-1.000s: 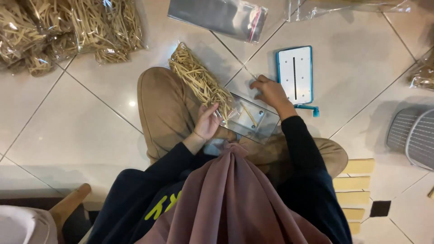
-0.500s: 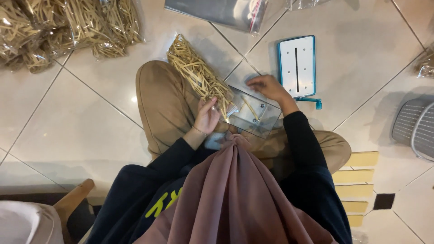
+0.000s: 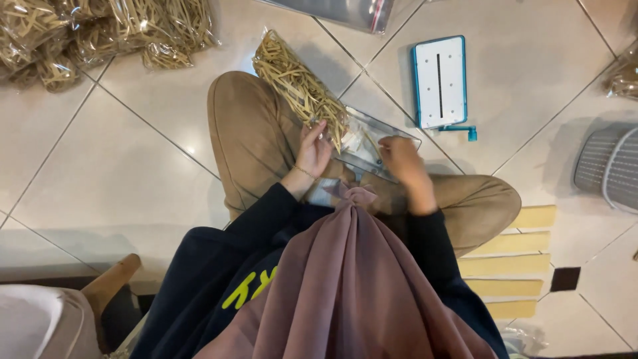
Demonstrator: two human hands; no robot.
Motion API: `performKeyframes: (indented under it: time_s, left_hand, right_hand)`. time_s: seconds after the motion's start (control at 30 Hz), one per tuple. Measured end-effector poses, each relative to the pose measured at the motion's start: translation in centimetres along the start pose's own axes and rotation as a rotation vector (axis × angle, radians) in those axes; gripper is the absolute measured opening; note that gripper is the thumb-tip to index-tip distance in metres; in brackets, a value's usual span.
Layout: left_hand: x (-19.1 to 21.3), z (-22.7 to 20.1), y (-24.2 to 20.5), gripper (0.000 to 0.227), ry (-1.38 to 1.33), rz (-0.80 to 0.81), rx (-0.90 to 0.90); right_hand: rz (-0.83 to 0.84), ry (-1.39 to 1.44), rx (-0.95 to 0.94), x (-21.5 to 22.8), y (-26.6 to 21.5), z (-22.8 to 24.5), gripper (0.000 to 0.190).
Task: Packing shredded paper material into plastic bags and sealing them using a heat sealer.
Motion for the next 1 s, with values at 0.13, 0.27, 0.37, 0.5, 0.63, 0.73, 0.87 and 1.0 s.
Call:
performKeyframes:
  time_s: [0.13,0.27,0.37,0.5,0.63,0.73,0.87,1.0]
  left_hand:
    - [-3.4,-1.3,-2.0,0.020,-0.037,-0.009,-0.019]
    - [-6.6,-2.5,-4.1,0.018,-0.052,-0.005,-0.027]
    - [-7.8,-2.6,-5.0,0.018,-0.061,0.000,-0.009]
    - [-5.5,0.5,-4.2,0.016,-0.103,-0.050,0.071]
    - [-6.4,1.3,-5.0,0.013,0.014,-0.056,0.065]
    - [-4.6,2.1,-2.9,0.026,0.040,-0.105,0.035]
    - [-7.9,-0.1,-5.1,0.043,0.177,-0.098,-0.083]
    - [-5.9,0.4,-4.0,0.095,0.251,-0.162,-0.026]
  right_hand:
    - [0.185,-0.195,-0.013,-5.2,5.2,-3.8,0.037]
    - [0.182,-0.085,0.013,-5.1,5.9,-1.0,0.033]
    - [0.256,0.070,0.114,-2.0,4.6,3.6,0.039]
    - [0.413,0.158,0.110,-0.1,4.1,4.5,0.040]
    - [0.445,0.150,0.057,0.3,3.2,3.6,0.040]
    - [0.431,0.143,-0.015,-1.3,1.9,3.4,0.040]
    - [0.318,-0.086,0.073,-5.7,3.6,0.4,0.045]
    - [0.083,-0.124,0.195,-5.3,5.4,1.4,0.057]
Point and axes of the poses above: each hand's wrist, its own y-axis towards the middle knuckle, its own x-axis out of the back of the hand, z = x × y, the point moved 7 cm from there along y, towards the middle knuckle, and after that the axes turned 8 degrees about x, right-handed, at the moved point
